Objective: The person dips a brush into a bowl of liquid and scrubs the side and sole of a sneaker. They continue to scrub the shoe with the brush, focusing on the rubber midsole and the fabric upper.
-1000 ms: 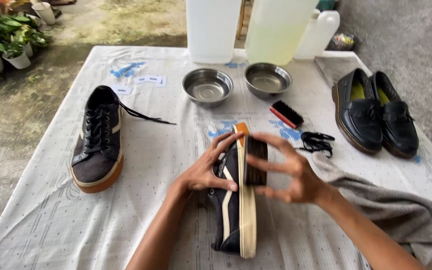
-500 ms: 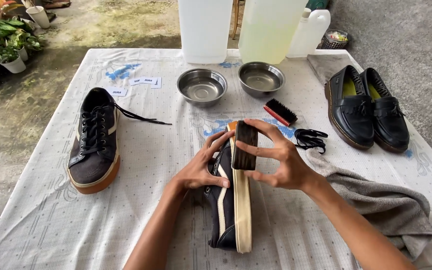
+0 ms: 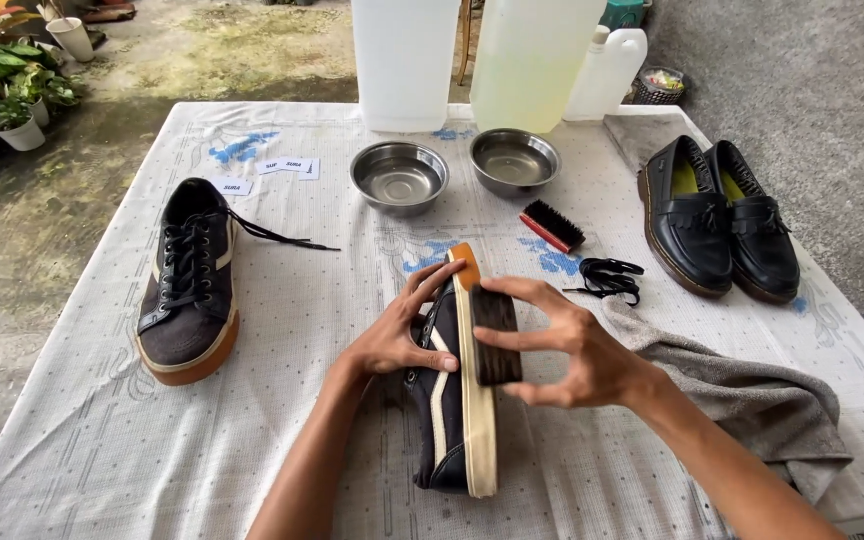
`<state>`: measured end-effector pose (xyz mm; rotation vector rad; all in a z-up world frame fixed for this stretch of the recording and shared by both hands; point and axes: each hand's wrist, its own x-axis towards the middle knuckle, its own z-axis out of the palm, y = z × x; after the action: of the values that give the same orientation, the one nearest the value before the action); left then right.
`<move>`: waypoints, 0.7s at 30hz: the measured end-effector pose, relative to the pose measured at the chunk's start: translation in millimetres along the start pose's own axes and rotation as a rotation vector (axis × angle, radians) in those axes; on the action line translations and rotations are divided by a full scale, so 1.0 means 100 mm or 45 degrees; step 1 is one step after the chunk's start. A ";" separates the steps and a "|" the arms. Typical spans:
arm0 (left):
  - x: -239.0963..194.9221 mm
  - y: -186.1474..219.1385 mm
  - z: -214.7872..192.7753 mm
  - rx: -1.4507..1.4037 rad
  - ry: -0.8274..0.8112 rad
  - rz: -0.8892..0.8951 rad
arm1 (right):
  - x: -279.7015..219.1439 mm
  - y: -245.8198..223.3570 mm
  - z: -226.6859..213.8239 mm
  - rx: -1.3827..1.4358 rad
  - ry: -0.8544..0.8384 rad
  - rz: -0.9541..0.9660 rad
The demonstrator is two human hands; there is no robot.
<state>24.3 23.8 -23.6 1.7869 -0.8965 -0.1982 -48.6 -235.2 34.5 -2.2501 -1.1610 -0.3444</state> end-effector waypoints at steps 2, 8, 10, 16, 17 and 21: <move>0.00 0.02 0.00 0.002 0.006 0.013 | -0.03 0.05 0.03 -0.055 0.036 0.010; 0.01 0.03 0.01 -0.016 0.019 0.027 | 0.02 0.03 -0.07 -0.345 0.154 0.105; 0.00 0.02 0.00 -0.036 0.025 0.015 | -0.03 -0.01 -0.04 -0.361 0.122 0.109; 0.01 0.03 0.01 -0.020 0.053 0.037 | -0.04 0.05 -0.02 -0.468 0.183 0.202; -0.02 0.03 0.02 -0.037 0.051 0.019 | -0.06 0.01 0.00 -0.455 0.160 0.204; -0.01 0.08 0.03 -0.072 0.046 0.016 | -0.11 -0.13 0.05 -0.451 0.130 0.251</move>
<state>18.3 21.2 -18.0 1.7269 -0.8680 -0.1813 -65.9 -234.0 30.4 -2.5911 -0.8689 -0.6169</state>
